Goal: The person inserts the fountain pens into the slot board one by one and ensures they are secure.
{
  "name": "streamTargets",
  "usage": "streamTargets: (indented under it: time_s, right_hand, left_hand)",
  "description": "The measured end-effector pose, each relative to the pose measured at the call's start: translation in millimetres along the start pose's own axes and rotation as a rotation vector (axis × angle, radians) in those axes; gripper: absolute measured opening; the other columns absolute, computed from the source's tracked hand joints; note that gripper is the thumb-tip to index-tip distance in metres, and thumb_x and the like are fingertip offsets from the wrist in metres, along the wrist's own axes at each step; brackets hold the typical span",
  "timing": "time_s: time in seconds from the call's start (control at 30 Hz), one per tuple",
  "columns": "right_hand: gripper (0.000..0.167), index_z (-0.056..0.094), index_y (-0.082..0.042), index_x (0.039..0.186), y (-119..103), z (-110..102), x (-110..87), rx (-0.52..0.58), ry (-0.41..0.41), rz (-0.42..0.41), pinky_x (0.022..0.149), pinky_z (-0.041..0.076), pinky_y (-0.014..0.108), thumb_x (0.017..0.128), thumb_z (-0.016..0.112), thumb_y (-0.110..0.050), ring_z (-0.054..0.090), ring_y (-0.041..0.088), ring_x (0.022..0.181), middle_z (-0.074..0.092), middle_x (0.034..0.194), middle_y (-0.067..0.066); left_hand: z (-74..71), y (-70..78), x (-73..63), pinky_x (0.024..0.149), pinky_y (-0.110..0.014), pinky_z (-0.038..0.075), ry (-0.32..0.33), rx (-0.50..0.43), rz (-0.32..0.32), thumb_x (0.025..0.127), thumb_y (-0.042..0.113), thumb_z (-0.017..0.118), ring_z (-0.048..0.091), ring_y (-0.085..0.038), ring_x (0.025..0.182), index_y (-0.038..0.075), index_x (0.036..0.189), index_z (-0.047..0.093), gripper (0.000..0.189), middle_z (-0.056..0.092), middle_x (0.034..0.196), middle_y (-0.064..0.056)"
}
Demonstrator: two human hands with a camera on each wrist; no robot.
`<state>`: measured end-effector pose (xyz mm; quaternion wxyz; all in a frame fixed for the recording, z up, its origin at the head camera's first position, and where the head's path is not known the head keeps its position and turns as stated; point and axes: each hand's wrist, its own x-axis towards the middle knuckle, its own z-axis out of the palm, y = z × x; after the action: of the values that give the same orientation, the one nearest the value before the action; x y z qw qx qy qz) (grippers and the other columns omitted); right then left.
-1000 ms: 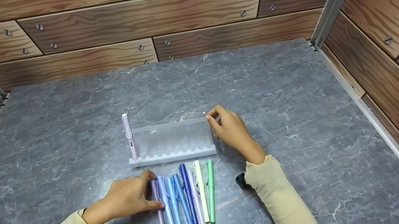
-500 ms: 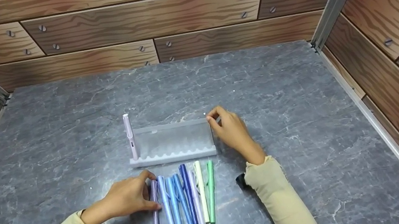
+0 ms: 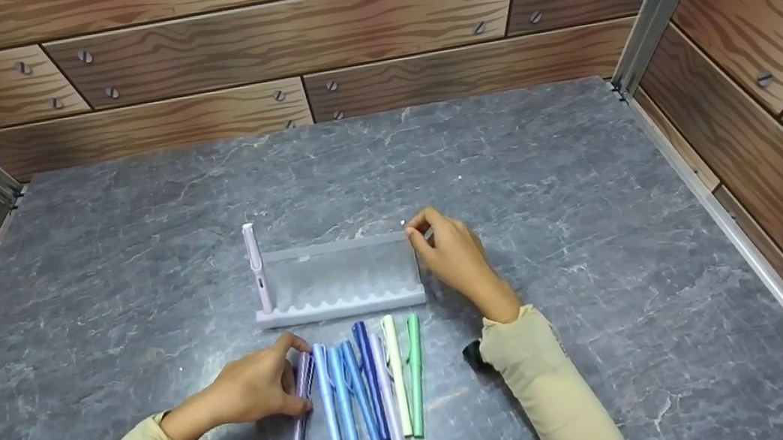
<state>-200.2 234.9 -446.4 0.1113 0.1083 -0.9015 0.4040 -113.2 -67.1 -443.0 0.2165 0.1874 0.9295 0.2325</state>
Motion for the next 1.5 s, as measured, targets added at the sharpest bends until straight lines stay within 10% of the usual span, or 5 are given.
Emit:
streamTargets:
  time_s: [0.87, 1.5]
  right_hand:
    - [0.014, 0.062, 0.002, 0.098, 2, 0, -0.9, 0.014, 0.011, 0.028, 0.052, 0.045, 0.017, 0.095, 0.06, -0.011, 0.065, 0.03, 0.063, 0.068, 0.088, 0.017]
    - [0.014, 0.062, 0.001, 0.098, 0, 0, -0.3, 0.015, 0.007, 0.016, 0.051, 0.045, 0.017, 0.095, 0.059, -0.012, 0.065, 0.03, 0.063, 0.068, 0.089, 0.016]
  left_hand:
    - [-28.9, -13.1, -0.3, 0.054, -0.026, 0.046, 0.054, -0.443, 0.162, 0.072, 0.001, 0.07, 0.055, -0.011, 0.061, 0.02, 0.13, 0.039, 0.068, 0.06, 0.079, -0.001]
    - [-57.7, -7.2, 3.1, 0.051, -0.022, 0.041, 0.346, -0.347, 0.227, 0.078, 0.004, 0.07, 0.051, -0.009, 0.062, 0.025, 0.129, 0.043, 0.061, 0.064, 0.089, -0.001]
